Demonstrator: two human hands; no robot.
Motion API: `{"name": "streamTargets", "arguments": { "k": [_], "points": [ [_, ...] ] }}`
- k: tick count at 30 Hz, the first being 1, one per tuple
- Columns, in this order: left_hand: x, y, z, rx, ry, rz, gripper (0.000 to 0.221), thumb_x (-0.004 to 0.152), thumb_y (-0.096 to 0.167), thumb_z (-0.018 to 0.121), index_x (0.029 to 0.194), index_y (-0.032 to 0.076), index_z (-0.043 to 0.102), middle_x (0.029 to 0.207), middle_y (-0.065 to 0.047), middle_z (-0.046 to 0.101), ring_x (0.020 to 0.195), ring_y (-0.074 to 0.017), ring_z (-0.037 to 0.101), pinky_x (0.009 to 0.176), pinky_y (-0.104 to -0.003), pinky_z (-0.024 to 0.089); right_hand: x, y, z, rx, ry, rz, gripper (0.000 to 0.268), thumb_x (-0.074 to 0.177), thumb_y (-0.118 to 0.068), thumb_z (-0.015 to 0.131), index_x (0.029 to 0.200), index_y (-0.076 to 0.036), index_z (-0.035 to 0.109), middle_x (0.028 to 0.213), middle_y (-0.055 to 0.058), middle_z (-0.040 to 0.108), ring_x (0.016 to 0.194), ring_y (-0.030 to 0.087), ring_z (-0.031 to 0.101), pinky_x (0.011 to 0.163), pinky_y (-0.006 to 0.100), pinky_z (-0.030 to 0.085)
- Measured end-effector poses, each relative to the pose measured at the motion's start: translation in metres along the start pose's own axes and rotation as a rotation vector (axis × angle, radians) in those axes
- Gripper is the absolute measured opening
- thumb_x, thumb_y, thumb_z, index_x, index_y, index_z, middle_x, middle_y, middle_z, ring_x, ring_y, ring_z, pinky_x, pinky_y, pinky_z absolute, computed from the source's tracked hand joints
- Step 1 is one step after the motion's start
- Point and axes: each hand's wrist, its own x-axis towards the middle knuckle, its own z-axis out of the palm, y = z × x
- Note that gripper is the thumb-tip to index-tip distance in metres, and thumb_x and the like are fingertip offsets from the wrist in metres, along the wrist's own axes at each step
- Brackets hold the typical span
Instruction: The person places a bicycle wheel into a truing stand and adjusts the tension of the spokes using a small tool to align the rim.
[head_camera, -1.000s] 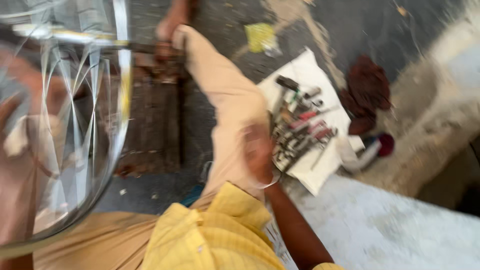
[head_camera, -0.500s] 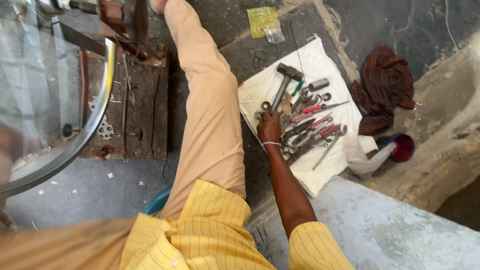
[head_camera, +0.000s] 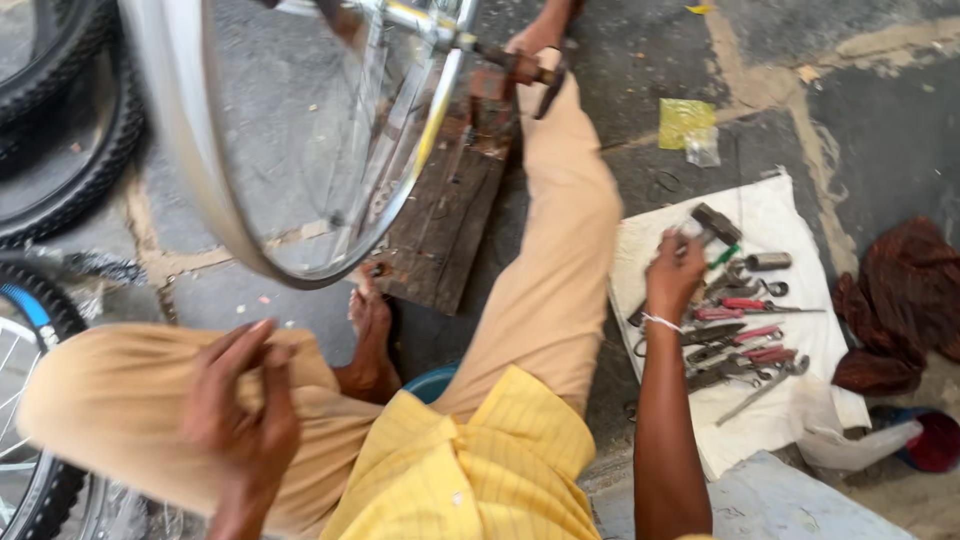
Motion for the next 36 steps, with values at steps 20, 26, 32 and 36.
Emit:
{"name": "streamTargets", "arguments": {
  "k": [20, 26, 32, 36],
  "points": [
    [-0.014, -0.071, 0.137, -0.327, -0.236, -0.819, 0.036, 0.091, 0.02, 0.067, 0.118, -0.003, 0.07, 0.103, -0.016, 0.077, 0.093, -0.0221, 0.072, 0.081, -0.037, 0.056, -0.086, -0.109, 0.265, -0.375, -0.895, -0.198, 0.084, 0.093, -0.07, 0.061, 0.052, 0.0, 0.041, 0.052, 0.016, 0.037, 0.047, 0.033, 0.042, 0.049, 0.05, 0.04],
    [-0.003, -0.052, 0.135, -0.229, -0.369, -0.719, 0.04, 0.094, 0.029, 0.07, 0.125, 0.002, 0.071, 0.111, -0.018, 0.072, 0.104, -0.0263, 0.068, 0.088, -0.04, 0.051, -0.088, -0.105, 0.267, -0.327, -0.858, -0.17, 0.081, 0.092, -0.067, 0.063, 0.049, -0.003, 0.039, 0.047, 0.012, 0.033, 0.041, 0.028, 0.038, 0.046, 0.048, 0.038],
    [0.003, -0.041, 0.122, -0.428, -0.098, -0.514, 0.038, 0.101, 0.021, 0.067, 0.127, -0.006, 0.062, 0.112, -0.018, 0.072, 0.106, -0.0237, 0.068, 0.092, -0.037, 0.055, -0.089, -0.113, 0.263, -0.34, -0.854, -0.165, 0.079, 0.088, -0.067, 0.066, 0.05, -0.003, 0.04, 0.049, 0.016, 0.038, 0.044, 0.033, 0.044, 0.05, 0.05, 0.042],
    [-0.001, -0.047, 0.122, -0.431, -0.109, -0.585, 0.033, 0.099, 0.019, 0.071, 0.122, -0.005, 0.068, 0.108, -0.016, 0.076, 0.099, -0.0215, 0.073, 0.084, -0.034, 0.058, -0.087, -0.121, 0.26, -0.34, -0.874, -0.107, 0.078, 0.086, -0.069, 0.068, 0.049, -0.004, 0.042, 0.049, 0.015, 0.041, 0.045, 0.032, 0.046, 0.051, 0.05, 0.044]
  ]
}}
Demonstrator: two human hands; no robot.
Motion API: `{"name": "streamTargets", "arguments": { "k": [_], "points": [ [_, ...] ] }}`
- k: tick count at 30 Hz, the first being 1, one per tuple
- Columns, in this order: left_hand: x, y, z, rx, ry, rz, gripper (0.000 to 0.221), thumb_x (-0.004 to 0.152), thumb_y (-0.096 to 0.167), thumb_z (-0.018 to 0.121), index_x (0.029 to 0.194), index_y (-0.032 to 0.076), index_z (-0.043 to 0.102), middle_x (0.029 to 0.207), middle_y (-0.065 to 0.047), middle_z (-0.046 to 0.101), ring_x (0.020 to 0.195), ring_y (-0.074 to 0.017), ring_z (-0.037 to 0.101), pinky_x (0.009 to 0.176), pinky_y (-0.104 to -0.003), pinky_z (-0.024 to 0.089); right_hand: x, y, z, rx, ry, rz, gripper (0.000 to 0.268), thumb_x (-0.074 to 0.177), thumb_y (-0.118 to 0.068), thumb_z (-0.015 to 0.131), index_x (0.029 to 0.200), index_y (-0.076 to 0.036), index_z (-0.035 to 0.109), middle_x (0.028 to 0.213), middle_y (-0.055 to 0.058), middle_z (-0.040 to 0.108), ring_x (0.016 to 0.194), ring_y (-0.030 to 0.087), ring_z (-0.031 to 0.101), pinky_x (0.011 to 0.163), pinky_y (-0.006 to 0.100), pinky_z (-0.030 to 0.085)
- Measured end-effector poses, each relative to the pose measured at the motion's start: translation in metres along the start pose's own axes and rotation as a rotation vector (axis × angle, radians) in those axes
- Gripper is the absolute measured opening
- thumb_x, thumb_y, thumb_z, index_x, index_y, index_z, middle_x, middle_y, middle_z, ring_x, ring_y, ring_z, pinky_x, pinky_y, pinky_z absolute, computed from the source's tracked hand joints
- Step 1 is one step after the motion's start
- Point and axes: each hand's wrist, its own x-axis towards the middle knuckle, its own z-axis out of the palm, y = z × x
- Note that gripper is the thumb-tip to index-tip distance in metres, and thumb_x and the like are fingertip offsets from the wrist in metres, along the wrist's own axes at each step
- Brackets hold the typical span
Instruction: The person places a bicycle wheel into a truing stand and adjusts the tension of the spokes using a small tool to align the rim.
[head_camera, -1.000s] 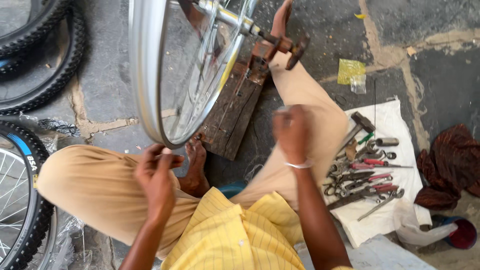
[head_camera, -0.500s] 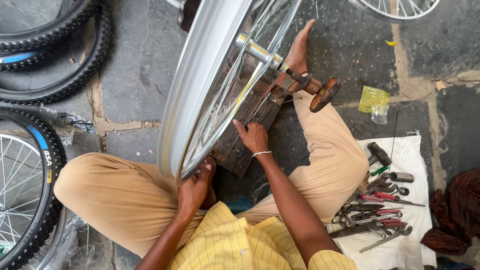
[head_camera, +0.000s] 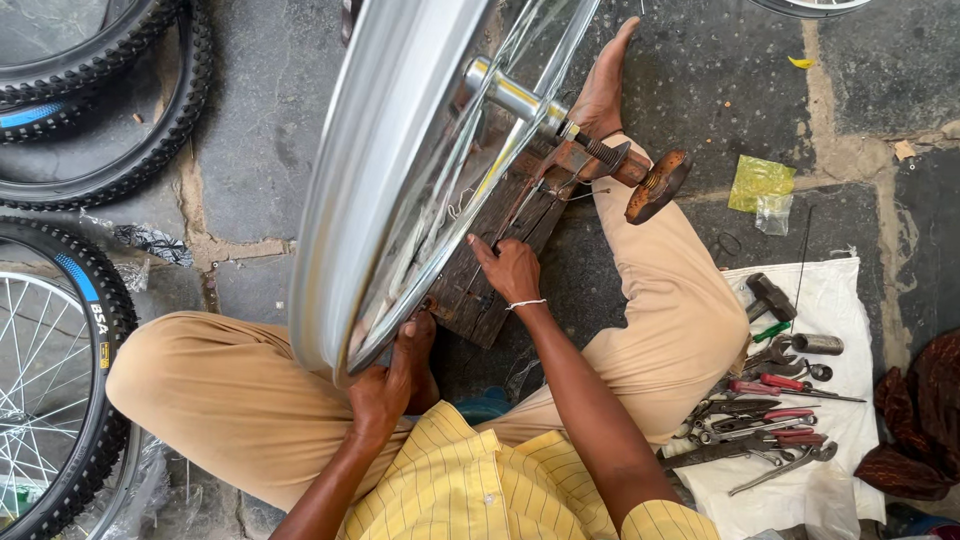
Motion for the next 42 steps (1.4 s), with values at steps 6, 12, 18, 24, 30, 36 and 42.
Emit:
{"name": "streamTargets", "arguments": {
  "k": [6, 12, 18, 24, 30, 36, 42],
  "points": [
    [-0.003, -0.006, -0.001, 0.042, -0.017, 0.034, 0.039, 0.098, 0.019, 0.07, 0.125, -0.008, 0.065, 0.11, -0.018, 0.075, 0.102, -0.0224, 0.072, 0.085, -0.036, 0.058, 0.0, 0.0, -0.001, -0.003, 0.0, 0.006, 0.079, 0.087, -0.068, 0.068, 0.05, -0.004, 0.041, 0.05, 0.017, 0.041, 0.046, 0.033, 0.045, 0.051, 0.051, 0.043],
    [0.001, -0.008, -0.001, 0.021, -0.006, 0.066, 0.044, 0.1, 0.026, 0.069, 0.13, -0.005, 0.063, 0.114, -0.019, 0.073, 0.108, -0.0253, 0.072, 0.089, -0.039, 0.06, 0.005, 0.013, 0.01, 0.009, 0.024, -0.044, 0.077, 0.091, -0.065, 0.066, 0.049, -0.008, 0.037, 0.048, 0.009, 0.032, 0.042, 0.024, 0.035, 0.044, 0.046, 0.036],
    [0.0, -0.016, -0.001, 0.077, -0.021, 0.009, 0.042, 0.099, 0.028, 0.068, 0.127, -0.003, 0.066, 0.112, -0.021, 0.075, 0.105, -0.0271, 0.073, 0.084, -0.042, 0.06, 0.006, 0.013, 0.01, 0.006, -0.025, -0.005, 0.075, 0.09, -0.066, 0.066, 0.049, -0.012, 0.035, 0.048, 0.002, 0.027, 0.042, 0.017, 0.029, 0.041, 0.04, 0.03],
    [0.0, -0.013, -0.009, 0.127, -0.008, 0.065, 0.037, 0.1, 0.023, 0.066, 0.13, 0.002, 0.065, 0.108, -0.016, 0.076, 0.099, -0.0211, 0.074, 0.084, -0.039, 0.06, 0.005, 0.01, 0.006, -0.008, -0.003, -0.018, 0.076, 0.089, -0.067, 0.067, 0.049, -0.011, 0.035, 0.048, 0.002, 0.027, 0.042, 0.018, 0.03, 0.04, 0.04, 0.03],
    [-0.001, 0.08, -0.047, -0.03, 0.184, 0.561, 0.039, 0.106, 0.021, 0.075, 0.135, 0.003, 0.057, 0.117, -0.015, 0.067, 0.116, -0.0222, 0.067, 0.092, -0.037, 0.061, 0.004, 0.006, 0.003, 0.0, 0.012, -0.011, 0.077, 0.091, -0.065, 0.067, 0.049, -0.007, 0.037, 0.047, 0.005, 0.03, 0.04, 0.02, 0.034, 0.041, 0.043, 0.032],
    [0.033, 0.189, -0.056, -0.137, 0.233, 0.792, 0.041, 0.113, 0.028, 0.066, 0.144, 0.004, 0.053, 0.138, -0.016, 0.063, 0.128, -0.0216, 0.066, 0.099, -0.034, 0.065, 0.001, 0.002, 0.001, 0.006, -0.012, 0.007, 0.076, 0.09, -0.064, 0.066, 0.048, -0.006, 0.04, 0.046, 0.007, 0.034, 0.04, 0.022, 0.036, 0.041, 0.044, 0.034],
    [0.063, 0.225, -0.049, 0.182, 0.121, 0.846, 0.052, 0.109, 0.03, 0.071, 0.146, -0.002, 0.055, 0.138, -0.018, 0.06, 0.132, -0.0257, 0.062, 0.103, -0.037, 0.057, 0.003, 0.006, 0.002, -0.013, 0.006, -0.022, 0.077, 0.091, -0.066, 0.065, 0.049, -0.008, 0.039, 0.046, 0.007, 0.033, 0.04, 0.022, 0.035, 0.041, 0.043, 0.035]
  ]
}}
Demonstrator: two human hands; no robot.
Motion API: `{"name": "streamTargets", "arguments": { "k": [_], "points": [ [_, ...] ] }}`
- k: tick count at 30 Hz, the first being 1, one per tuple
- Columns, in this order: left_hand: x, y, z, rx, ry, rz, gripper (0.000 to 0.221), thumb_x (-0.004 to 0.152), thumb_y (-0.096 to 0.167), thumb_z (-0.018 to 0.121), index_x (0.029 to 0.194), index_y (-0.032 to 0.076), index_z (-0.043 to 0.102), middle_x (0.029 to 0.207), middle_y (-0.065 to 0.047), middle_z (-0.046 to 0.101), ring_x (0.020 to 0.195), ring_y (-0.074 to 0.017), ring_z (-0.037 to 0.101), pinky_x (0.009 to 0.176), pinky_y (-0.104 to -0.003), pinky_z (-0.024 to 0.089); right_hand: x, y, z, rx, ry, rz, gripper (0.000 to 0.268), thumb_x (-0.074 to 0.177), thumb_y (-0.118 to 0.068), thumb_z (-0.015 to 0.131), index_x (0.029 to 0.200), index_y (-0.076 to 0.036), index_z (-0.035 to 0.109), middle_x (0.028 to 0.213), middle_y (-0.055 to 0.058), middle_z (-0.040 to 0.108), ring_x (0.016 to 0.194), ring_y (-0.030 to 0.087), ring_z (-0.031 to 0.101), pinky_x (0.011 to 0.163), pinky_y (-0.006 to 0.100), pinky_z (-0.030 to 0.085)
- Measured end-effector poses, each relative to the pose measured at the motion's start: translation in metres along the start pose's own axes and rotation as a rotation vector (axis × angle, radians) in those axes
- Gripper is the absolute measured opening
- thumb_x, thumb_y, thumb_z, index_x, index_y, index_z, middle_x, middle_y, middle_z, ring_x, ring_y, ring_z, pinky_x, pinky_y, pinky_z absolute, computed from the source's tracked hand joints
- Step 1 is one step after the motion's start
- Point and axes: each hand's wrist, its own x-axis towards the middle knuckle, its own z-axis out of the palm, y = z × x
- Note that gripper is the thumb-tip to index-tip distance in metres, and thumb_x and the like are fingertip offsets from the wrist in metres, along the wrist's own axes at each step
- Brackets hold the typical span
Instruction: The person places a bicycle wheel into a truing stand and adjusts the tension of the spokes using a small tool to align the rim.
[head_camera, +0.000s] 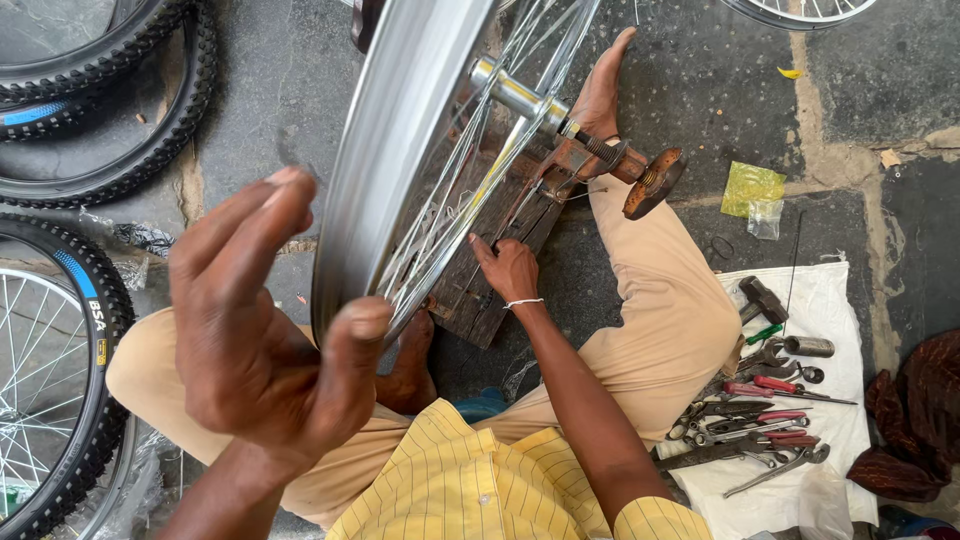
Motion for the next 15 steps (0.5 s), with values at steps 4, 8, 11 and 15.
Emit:
{"name": "streamTargets", "arguments": {
  "k": [4, 8, 11, 15],
  "points": [
    [-0.011, -0.003, 0.002, 0.127, -0.071, -0.003, 0.047, 0.092, 0.021, 0.081, 0.123, -0.007, 0.061, 0.124, -0.025, 0.063, 0.112, -0.0306, 0.067, 0.089, -0.042, 0.06, 0.0, 0.005, 0.006, 0.002, 0.023, -0.018, 0.077, 0.09, -0.068, 0.065, 0.049, -0.008, 0.038, 0.047, 0.006, 0.031, 0.04, 0.021, 0.033, 0.041, 0.042, 0.033],
    [-0.072, -0.035, 0.006, 0.083, -0.013, 0.004, 0.04, 0.095, 0.014, 0.078, 0.126, -0.005, 0.062, 0.131, -0.021, 0.062, 0.119, -0.0312, 0.064, 0.092, -0.039, 0.057, 0.005, 0.005, 0.009, -0.018, 0.011, -0.029, 0.078, 0.092, -0.068, 0.063, 0.05, -0.008, 0.037, 0.047, 0.004, 0.029, 0.04, 0.02, 0.032, 0.041, 0.041, 0.031],
    [-0.139, -0.046, 0.013, -0.039, -0.039, -0.322, 0.025, 0.102, 0.012, 0.069, 0.121, -0.004, 0.062, 0.119, -0.013, 0.063, 0.106, -0.0222, 0.063, 0.09, -0.037, 0.052, 0.001, 0.007, 0.006, -0.022, 0.03, -0.036, 0.079, 0.092, -0.068, 0.064, 0.05, -0.006, 0.037, 0.047, 0.006, 0.029, 0.04, 0.021, 0.032, 0.04, 0.042, 0.031],
    [-0.192, -0.075, 0.038, 0.038, -0.128, -0.489, 0.026, 0.096, 0.014, 0.073, 0.116, -0.001, 0.069, 0.104, -0.015, 0.073, 0.095, -0.027, 0.07, 0.082, -0.039, 0.054, -0.003, -0.001, 0.002, 0.03, 0.038, 0.012, 0.079, 0.09, -0.067, 0.065, 0.048, -0.005, 0.04, 0.045, 0.007, 0.034, 0.04, 0.022, 0.036, 0.042, 0.044, 0.034]
  ]
}}
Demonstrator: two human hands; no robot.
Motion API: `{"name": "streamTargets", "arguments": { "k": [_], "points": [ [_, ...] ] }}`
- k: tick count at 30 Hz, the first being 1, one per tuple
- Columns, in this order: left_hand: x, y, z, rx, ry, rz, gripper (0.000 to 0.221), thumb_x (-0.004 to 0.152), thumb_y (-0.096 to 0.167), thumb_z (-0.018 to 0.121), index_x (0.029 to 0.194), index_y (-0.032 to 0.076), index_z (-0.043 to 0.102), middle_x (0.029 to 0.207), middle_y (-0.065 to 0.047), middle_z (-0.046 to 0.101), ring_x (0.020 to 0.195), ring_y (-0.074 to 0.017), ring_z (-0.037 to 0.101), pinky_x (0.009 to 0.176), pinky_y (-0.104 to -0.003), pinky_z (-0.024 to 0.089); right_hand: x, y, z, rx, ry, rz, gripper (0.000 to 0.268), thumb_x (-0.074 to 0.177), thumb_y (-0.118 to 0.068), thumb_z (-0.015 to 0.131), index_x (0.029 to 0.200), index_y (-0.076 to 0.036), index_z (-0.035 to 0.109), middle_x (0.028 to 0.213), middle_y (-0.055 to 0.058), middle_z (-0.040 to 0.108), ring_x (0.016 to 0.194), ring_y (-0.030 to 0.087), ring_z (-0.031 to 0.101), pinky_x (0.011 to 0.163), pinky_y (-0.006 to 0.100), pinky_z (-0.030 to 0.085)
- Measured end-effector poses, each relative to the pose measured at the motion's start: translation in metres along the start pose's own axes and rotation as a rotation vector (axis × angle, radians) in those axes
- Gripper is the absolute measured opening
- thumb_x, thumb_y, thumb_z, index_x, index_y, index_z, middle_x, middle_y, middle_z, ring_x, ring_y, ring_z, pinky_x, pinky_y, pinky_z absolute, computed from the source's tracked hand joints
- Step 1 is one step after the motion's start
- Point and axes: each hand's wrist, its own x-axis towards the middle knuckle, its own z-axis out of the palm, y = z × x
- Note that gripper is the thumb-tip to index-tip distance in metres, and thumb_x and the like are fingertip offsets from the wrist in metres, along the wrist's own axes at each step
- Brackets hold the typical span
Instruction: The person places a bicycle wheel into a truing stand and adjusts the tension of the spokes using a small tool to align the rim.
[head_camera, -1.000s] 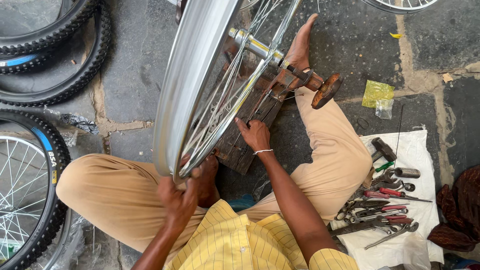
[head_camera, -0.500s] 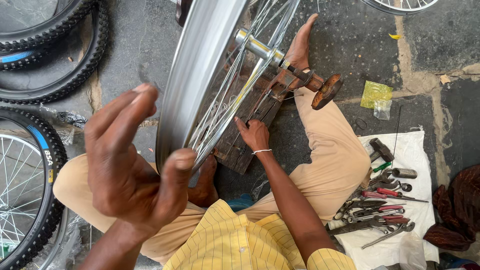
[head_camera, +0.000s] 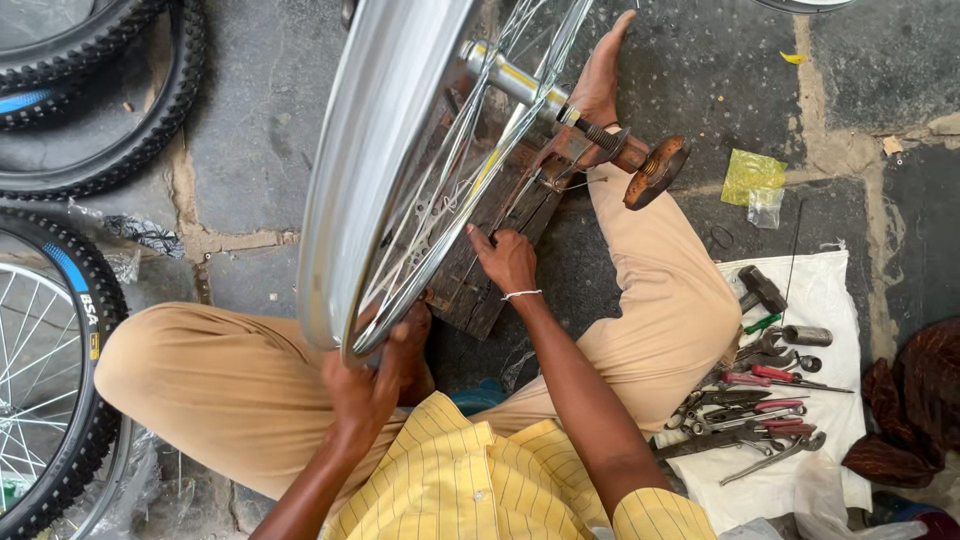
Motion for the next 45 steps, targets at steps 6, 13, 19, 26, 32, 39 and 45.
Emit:
{"name": "streamTargets", "arguments": {
  "k": [6, 13, 19, 26, 32, 39, 45],
  "points": [
    [0.002, -0.009, 0.011, -0.038, -0.058, -0.04, 0.031, 0.098, 0.016, 0.07, 0.122, -0.004, 0.067, 0.098, -0.017, 0.074, 0.087, -0.0265, 0.074, 0.073, -0.038, 0.057, -0.001, -0.003, -0.004, -0.032, -0.005, 0.0, 0.079, 0.09, -0.066, 0.066, 0.049, -0.003, 0.043, 0.047, 0.011, 0.037, 0.041, 0.025, 0.041, 0.044, 0.047, 0.038],
    [0.029, 0.047, -0.048, 0.015, 0.065, 0.167, 0.028, 0.09, 0.018, 0.078, 0.107, -0.001, 0.067, 0.09, -0.014, 0.066, 0.082, -0.0256, 0.064, 0.074, -0.038, 0.051, -0.006, -0.021, -0.019, -0.047, -0.053, 0.038, 0.078, 0.09, -0.065, 0.067, 0.052, 0.0, 0.046, 0.049, 0.013, 0.04, 0.045, 0.03, 0.044, 0.049, 0.048, 0.041],
    [0.039, 0.068, -0.075, -0.442, 0.179, 0.287, 0.054, 0.098, 0.028, 0.075, 0.139, 0.002, 0.051, 0.125, -0.013, 0.065, 0.106, -0.0236, 0.066, 0.096, -0.036, 0.057, -0.09, -0.085, -0.094, -0.166, 0.177, -0.514, 0.03, 0.099, -0.028, 0.063, 0.104, 0.002, 0.063, 0.113, 0.024, 0.056, 0.103, 0.04, 0.06, 0.085, 0.05, 0.051],
    [0.033, 0.036, -0.049, -0.172, -0.13, 0.192, 0.054, 0.087, 0.014, 0.077, 0.134, 0.0, 0.054, 0.12, -0.017, 0.063, 0.11, -0.0281, 0.062, 0.097, -0.039, 0.05, -0.149, -0.193, -0.184, 0.338, 0.117, -0.982, 0.036, 0.089, -0.008, 0.078, 0.117, -0.002, 0.057, 0.123, 0.017, 0.064, 0.116, 0.036, 0.065, 0.101, 0.045, 0.053],
    [0.084, 0.071, -0.044, -0.264, -0.015, 0.332, 0.046, 0.09, 0.014, 0.077, 0.13, 0.0, 0.062, 0.107, -0.012, 0.063, 0.098, -0.0214, 0.059, 0.085, -0.034, 0.051, -0.127, -0.239, -0.205, 0.618, 0.279, -1.012, 0.047, 0.087, -0.006, 0.084, 0.126, -0.003, 0.059, 0.127, 0.016, 0.066, 0.125, 0.033, 0.066, 0.107, 0.042, 0.055],
    [0.109, 0.11, -0.043, -0.467, -0.039, 0.247, 0.057, 0.093, 0.022, 0.079, 0.14, -0.002, 0.058, 0.126, -0.011, 0.055, 0.108, -0.0183, 0.061, 0.088, -0.03, 0.056, -0.116, -0.248, -0.214, 0.785, 0.286, -0.987, 0.048, 0.088, -0.005, 0.083, 0.129, -0.006, 0.059, 0.132, 0.014, 0.066, 0.129, 0.03, 0.066, 0.111, 0.042, 0.055],
    [0.116, 0.117, -0.038, -0.573, -0.055, 0.183, 0.072, 0.092, 0.025, 0.081, 0.147, -0.008, 0.048, 0.127, -0.011, 0.055, 0.119, -0.0201, 0.062, 0.101, -0.034, 0.056, -0.112, -0.247, -0.216, 0.777, 0.262, -0.999, 0.044, 0.092, -0.004, 0.08, 0.129, -0.007, 0.057, 0.135, 0.014, 0.066, 0.133, 0.03, 0.064, 0.115, 0.042, 0.054]
  ]
}}
